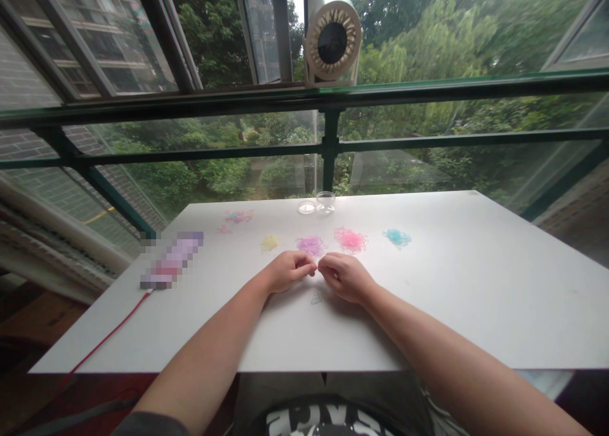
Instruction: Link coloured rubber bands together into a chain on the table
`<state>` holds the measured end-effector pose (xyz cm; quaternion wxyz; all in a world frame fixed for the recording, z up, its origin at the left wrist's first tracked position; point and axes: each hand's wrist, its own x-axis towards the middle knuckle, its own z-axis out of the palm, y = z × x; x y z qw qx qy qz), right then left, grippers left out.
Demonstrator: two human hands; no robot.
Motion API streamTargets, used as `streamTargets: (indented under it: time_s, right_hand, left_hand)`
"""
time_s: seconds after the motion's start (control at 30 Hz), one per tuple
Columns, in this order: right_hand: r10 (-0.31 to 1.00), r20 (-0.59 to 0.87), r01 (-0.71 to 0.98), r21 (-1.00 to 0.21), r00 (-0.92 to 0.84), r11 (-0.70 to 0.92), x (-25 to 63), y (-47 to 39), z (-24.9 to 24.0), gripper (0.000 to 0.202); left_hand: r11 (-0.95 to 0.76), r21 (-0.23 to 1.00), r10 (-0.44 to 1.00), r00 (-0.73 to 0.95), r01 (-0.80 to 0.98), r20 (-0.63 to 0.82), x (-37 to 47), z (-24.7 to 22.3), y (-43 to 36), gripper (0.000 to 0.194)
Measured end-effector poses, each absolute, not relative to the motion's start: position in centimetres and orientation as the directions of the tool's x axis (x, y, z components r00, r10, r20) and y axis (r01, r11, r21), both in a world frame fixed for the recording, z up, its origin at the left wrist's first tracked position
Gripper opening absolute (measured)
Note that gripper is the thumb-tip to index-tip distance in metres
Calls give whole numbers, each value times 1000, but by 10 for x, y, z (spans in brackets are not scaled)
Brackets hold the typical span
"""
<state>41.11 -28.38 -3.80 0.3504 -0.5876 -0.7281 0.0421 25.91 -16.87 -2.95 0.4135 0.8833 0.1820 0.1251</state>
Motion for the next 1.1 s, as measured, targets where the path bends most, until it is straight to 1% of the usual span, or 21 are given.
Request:
streamTargets:
  time_s: [0.17,0.33,0.4,0.5,0.6,0.67,0.8,1.0,1.1]
  right_hand:
    - [891,454,775,-558,-14,297,418,-283,-36,16]
    - [880,442,755,-633,173,170,428,-284,-36,12]
    - [904,401,760,-630,144,158,427,-285,-36,9]
    - [941,338,770,-604,13,207,420,-286,-37,11]
    - [938,340,793,-553,-65,256,411,-285,-39,9]
    - [928,362,805,-525,-83,277,409,-284,-40,6]
    - [918,381,803,-510,-111,309,410,-283,-42,13]
    - [914,392,753,-569,-106,331,413,-284,-40,14]
    - [913,397,747,-576,-98,331,417,-285,-40,14]
  left_hand:
    - [-577,791,420,905,205,72,259,-28,-169,27]
    - [-569,796,417,906,204,66,258,-26,-168,25]
    - [-571,795,416,907,203,68,258,-27,-167,24]
    - [-585,785,424,902,205,81,258,-28,-168,23]
    - [-602,772,419,904,204,88,258,-29,-168,23]
    - [-612,765,405,910,202,84,258,-30,-168,22]
    - [-627,751,382,922,208,63,259,-31,-168,21]
    - [-652,732,351,935,198,60,260,-29,-170,19]
    - [-655,729,344,937,198,55,260,-28,-169,16]
